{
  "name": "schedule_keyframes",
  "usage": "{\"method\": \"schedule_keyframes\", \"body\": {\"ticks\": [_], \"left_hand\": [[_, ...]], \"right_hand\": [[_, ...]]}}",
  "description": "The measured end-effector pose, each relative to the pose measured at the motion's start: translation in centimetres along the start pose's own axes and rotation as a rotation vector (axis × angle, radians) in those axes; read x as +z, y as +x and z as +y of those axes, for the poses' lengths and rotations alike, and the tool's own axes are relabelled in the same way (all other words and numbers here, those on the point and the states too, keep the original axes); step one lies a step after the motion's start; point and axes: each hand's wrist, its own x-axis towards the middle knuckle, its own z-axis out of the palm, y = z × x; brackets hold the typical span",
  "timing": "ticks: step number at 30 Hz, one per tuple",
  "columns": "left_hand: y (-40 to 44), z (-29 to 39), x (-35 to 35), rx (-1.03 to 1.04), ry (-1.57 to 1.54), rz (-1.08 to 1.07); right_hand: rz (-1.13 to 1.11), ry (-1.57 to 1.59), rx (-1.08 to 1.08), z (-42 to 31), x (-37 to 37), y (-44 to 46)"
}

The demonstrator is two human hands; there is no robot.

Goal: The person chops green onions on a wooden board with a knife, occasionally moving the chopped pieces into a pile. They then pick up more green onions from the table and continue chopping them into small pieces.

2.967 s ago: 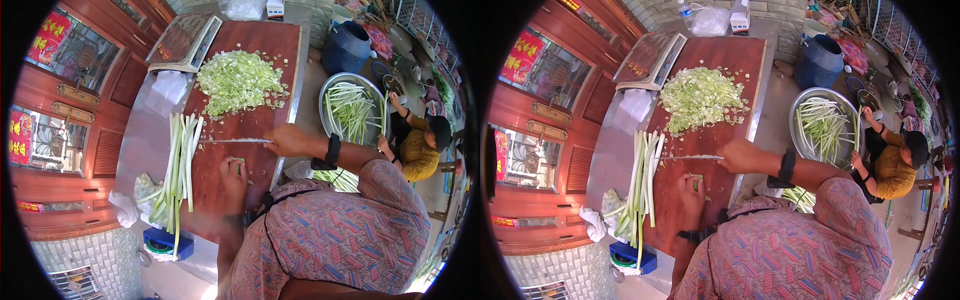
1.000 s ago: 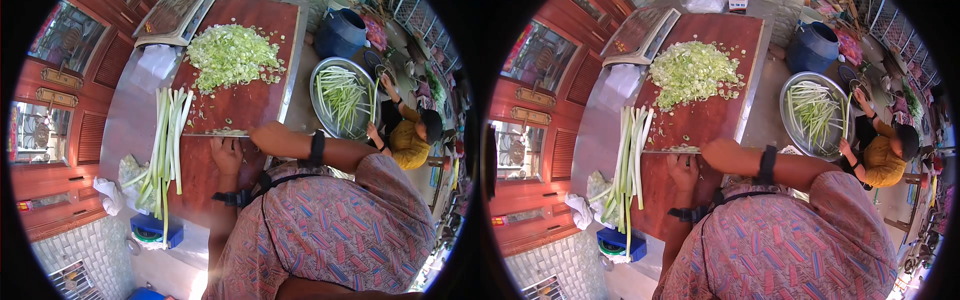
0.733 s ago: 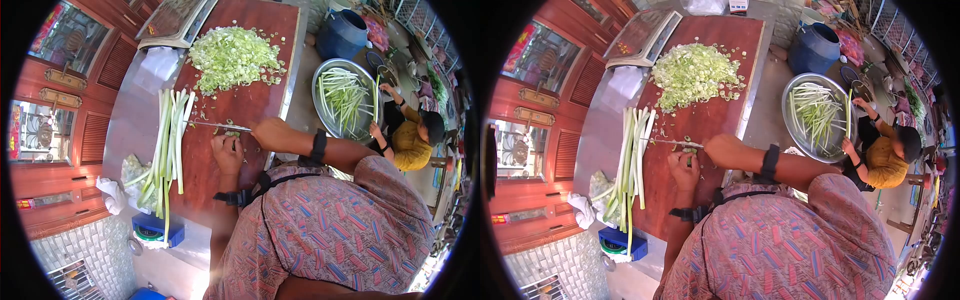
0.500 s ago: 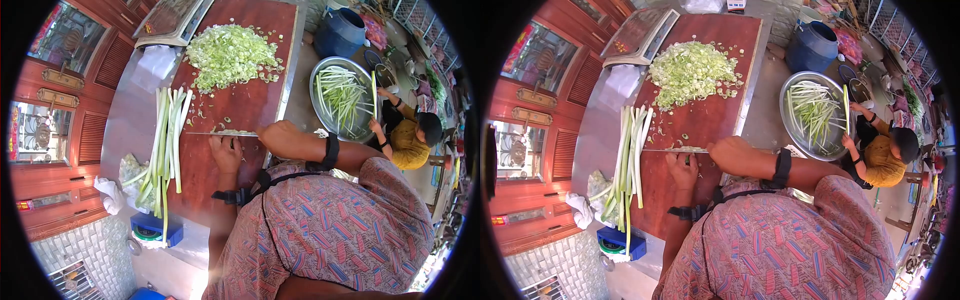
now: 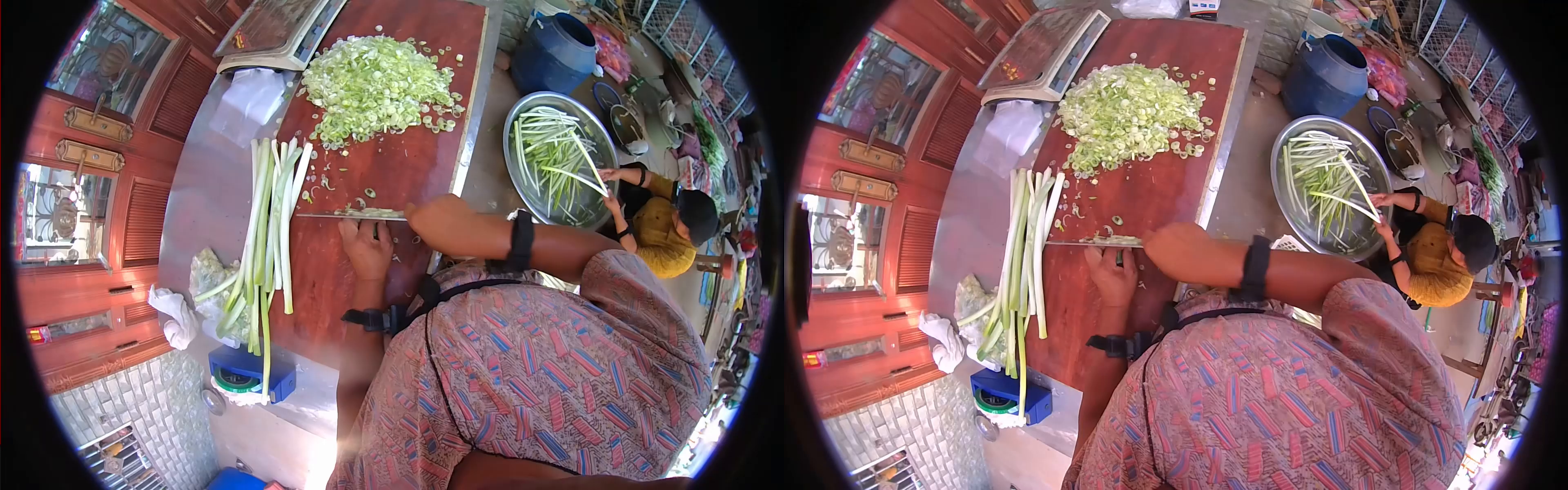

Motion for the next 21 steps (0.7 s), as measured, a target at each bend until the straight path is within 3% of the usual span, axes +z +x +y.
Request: {"method": "schedule_keyframes", "body": {"ticks": [10,15,21], "left_hand": [[0.0,0.2,-0.3,-0.004,-0.074,-0.001],[-0.2,0.4,-0.4,-0.033,-0.045,-0.014],[-0.1,0.4,-0.5,-0.046,-0.019,-0.024]], "right_hand": [[0.152,0.086,0.045,1.6,1.3,1.8],[-0.006,0.044,0.041,0.9,-0.8,-1.3],[-0.006,-0.017,0.059,0.5,-1.6,-2.6]]}}
